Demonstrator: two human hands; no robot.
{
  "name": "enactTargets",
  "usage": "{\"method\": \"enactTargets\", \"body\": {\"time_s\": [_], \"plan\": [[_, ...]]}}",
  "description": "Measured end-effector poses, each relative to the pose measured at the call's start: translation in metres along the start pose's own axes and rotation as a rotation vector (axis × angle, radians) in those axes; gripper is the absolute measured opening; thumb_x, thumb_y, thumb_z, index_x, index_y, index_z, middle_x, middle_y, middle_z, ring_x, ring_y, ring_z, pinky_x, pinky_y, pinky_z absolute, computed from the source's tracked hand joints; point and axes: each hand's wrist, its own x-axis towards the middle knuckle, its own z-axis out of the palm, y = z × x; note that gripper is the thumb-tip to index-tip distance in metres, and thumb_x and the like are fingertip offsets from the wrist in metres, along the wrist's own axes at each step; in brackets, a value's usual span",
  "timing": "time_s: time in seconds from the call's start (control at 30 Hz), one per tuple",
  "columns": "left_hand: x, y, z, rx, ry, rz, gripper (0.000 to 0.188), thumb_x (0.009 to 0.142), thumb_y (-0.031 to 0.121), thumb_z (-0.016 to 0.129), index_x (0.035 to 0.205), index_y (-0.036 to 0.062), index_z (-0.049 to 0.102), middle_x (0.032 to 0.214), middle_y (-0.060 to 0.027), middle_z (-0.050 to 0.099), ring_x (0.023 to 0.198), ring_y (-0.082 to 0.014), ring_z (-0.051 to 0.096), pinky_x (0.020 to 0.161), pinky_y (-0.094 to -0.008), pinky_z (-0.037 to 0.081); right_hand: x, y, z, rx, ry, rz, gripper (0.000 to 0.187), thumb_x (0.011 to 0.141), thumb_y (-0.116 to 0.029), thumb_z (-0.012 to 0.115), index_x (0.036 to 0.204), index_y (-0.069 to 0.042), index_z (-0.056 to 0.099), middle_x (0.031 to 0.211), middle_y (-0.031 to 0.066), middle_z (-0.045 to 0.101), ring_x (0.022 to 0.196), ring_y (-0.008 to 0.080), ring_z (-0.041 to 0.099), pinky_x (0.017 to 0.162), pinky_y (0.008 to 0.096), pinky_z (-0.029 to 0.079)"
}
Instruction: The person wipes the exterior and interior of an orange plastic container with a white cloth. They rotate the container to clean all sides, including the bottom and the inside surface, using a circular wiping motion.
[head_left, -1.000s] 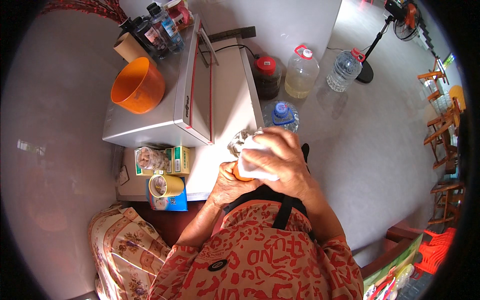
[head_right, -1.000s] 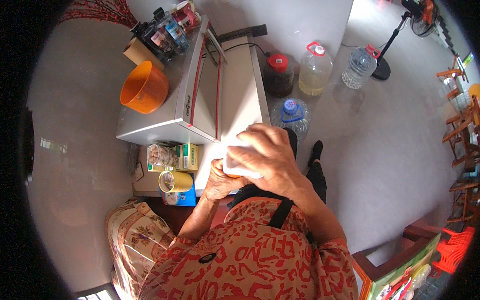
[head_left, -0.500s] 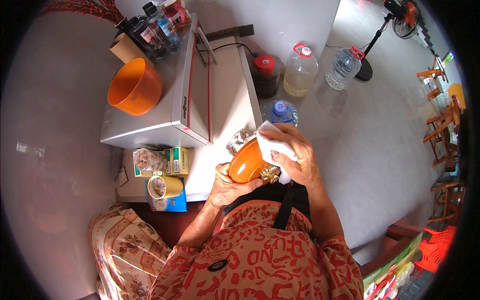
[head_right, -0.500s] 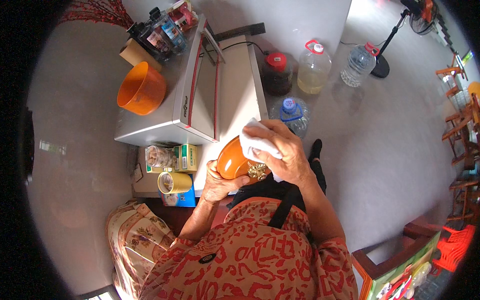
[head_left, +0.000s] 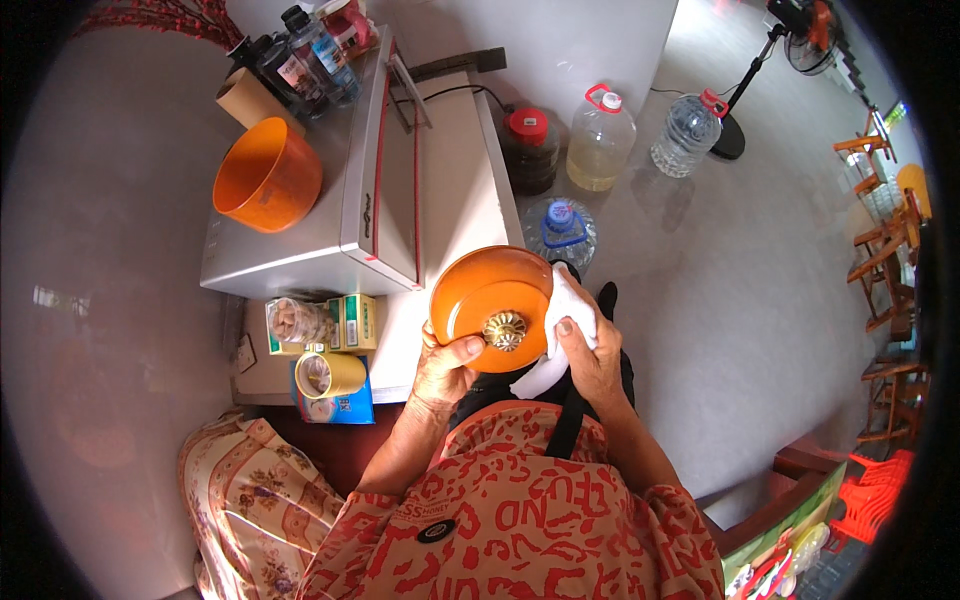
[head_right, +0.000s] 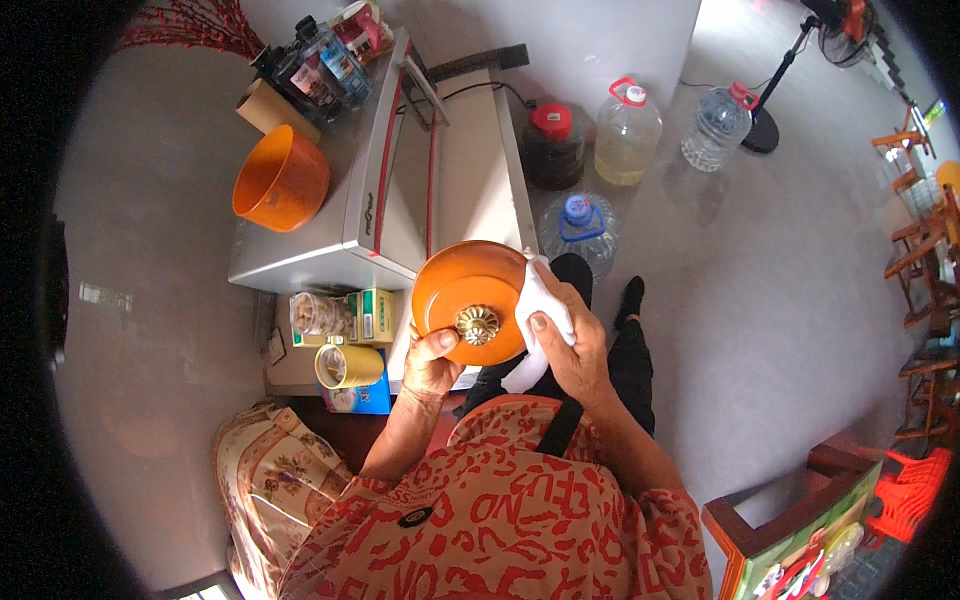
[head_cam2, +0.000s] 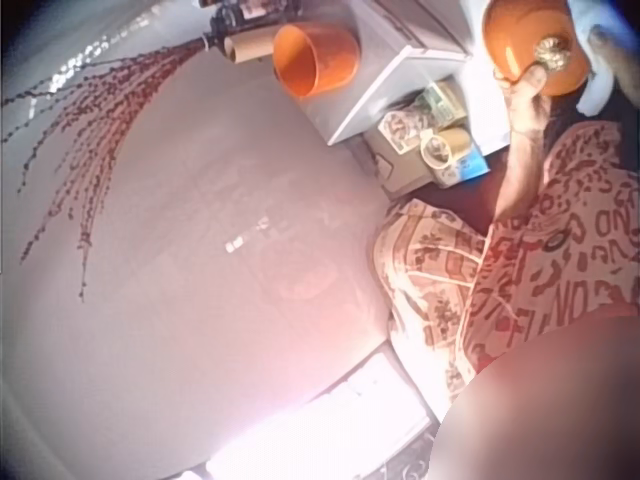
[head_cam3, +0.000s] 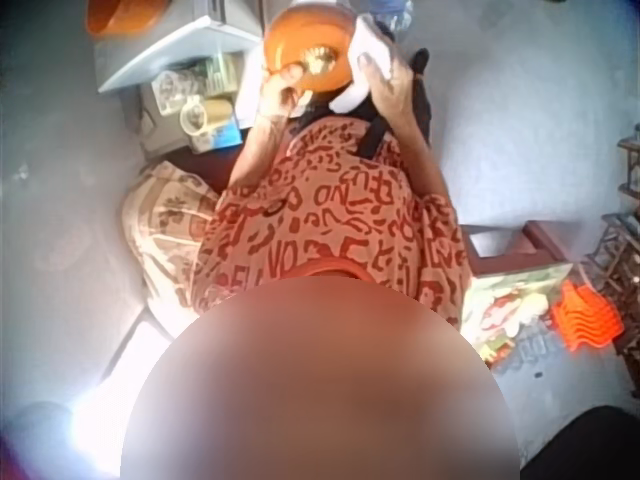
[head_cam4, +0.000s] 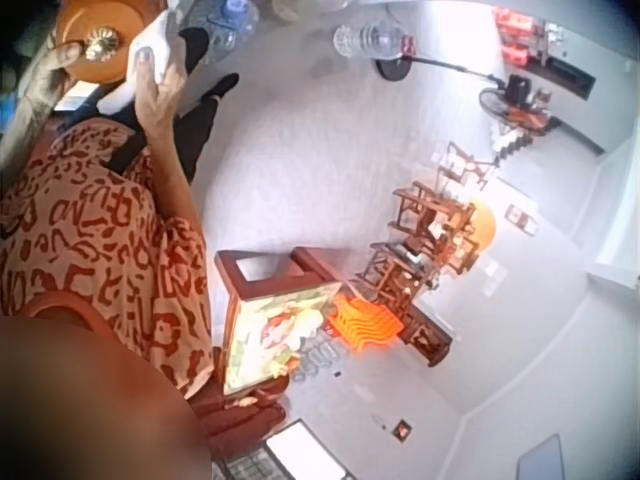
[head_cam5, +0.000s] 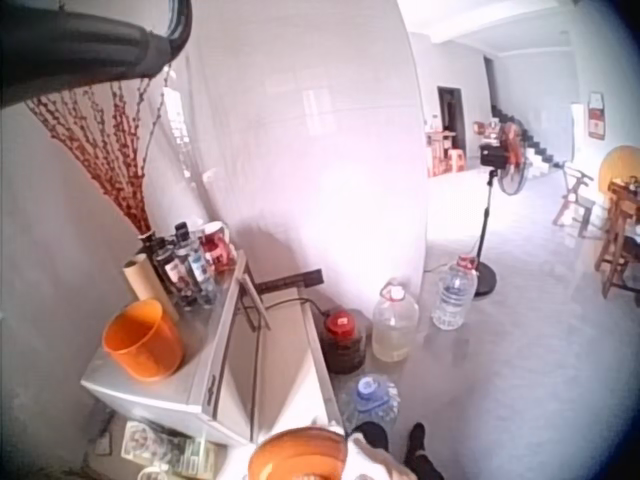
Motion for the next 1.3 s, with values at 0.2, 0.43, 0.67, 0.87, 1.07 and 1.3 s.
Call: {"method": "enactTargets", "body": {"time_s": [0.2, 0.43, 0.67, 0.87, 1.07, 1.3], "plan": [[-0.004, -0.001, -0.009, -0.060, -0.042, -0.116, 0.059, 0.069, 0.002, 0.072, 0.124, 0.0003, 0.051, 0.115, -0.0123, 0.061, 0.107, -0.0240, 0.059, 0.094, -0.0389, 0.048, 0.011, -0.008, -0.007, 0.005, -0.074, -0.047, 0.039, 0.091, -0.012, 0.055, 0.126, 0.002, 0.052, 0.107, 0.0126, 0.057, 0.093, 0.0174, 0.056, 0.079, 0.0278, 0.046], [-0.010, 0.001, -0.010, -0.034, -0.058, -0.153, 0.059, 0.069, 0.003, 0.071, 0.124, -0.0006, 0.050, 0.115, -0.0134, 0.060, 0.107, -0.0240, 0.059, 0.093, -0.0376, 0.049, 0.061, -0.027, -0.013, -0.120, -0.337, -0.216, 0.030, 0.085, -0.007, 0.058, 0.114, -0.003, 0.061, 0.112, 0.0148, 0.055, 0.096, 0.0257, 0.060, 0.084, 0.0342, 0.049], [-0.005, -0.003, -0.013, -0.051, -0.032, -0.175, 0.060, 0.070, 0.007, 0.071, 0.125, -0.0004, 0.049, 0.114, -0.0134, 0.061, 0.105, -0.0249, 0.060, 0.092, -0.0386, 0.049, 0.059, -0.022, -0.008, -0.293, -0.293, -0.425, 0.033, 0.076, -0.009, 0.069, 0.109, -0.008, 0.065, 0.113, 0.0079, 0.058, 0.103, 0.0261, 0.055, 0.090, 0.0362, 0.044], [-0.001, -0.011, -0.009, -0.095, 0.108, -0.172, 0.055, 0.071, 0.010, 0.072, 0.122, 0.0010, 0.051, 0.113, -0.0122, 0.061, 0.104, -0.0252, 0.061, 0.093, -0.0401, 0.050, 0.034, -0.009, 0.000, -0.517, -0.097, -0.533, 0.039, 0.071, -0.009, 0.071, 0.109, -0.008, 0.065, 0.118, 0.0082, 0.055, 0.107, 0.0318, 0.049, 0.091, 0.0405, 0.042], [0.007, -0.015, 0.006, -0.220, 0.207, -0.161, 0.057, 0.073, 0.014, 0.073, 0.124, 0.0024, 0.048, 0.115, -0.0110, 0.060, 0.107, -0.0248, 0.059, 0.096, -0.0395, 0.048, -0.005, 0.001, 0.014, -0.631, 0.016, -0.487, 0.044, 0.075, -0.016, 0.073, 0.118, -0.011, 0.062, 0.133, 0.0088, 0.047, 0.122, 0.0322, 0.040, 0.101, 0.0443, 0.034], [0.011, -0.028, 0.013, -0.309, 0.201, -0.146, 0.059, 0.073, 0.020, 0.072, 0.125, 0.0048, 0.049, 0.118, -0.0124, 0.059, 0.111, -0.0269, 0.056, 0.099, -0.0414, 0.045, -0.014, 0.006, 0.024, -0.650, 0.106, -0.539, 0.048, 0.074, -0.016, 0.074, 0.121, -0.011, 0.061, 0.137, 0.0091, 0.041, 0.128, 0.0346, 0.033, 0.104, 0.0449, 0.031]]}}
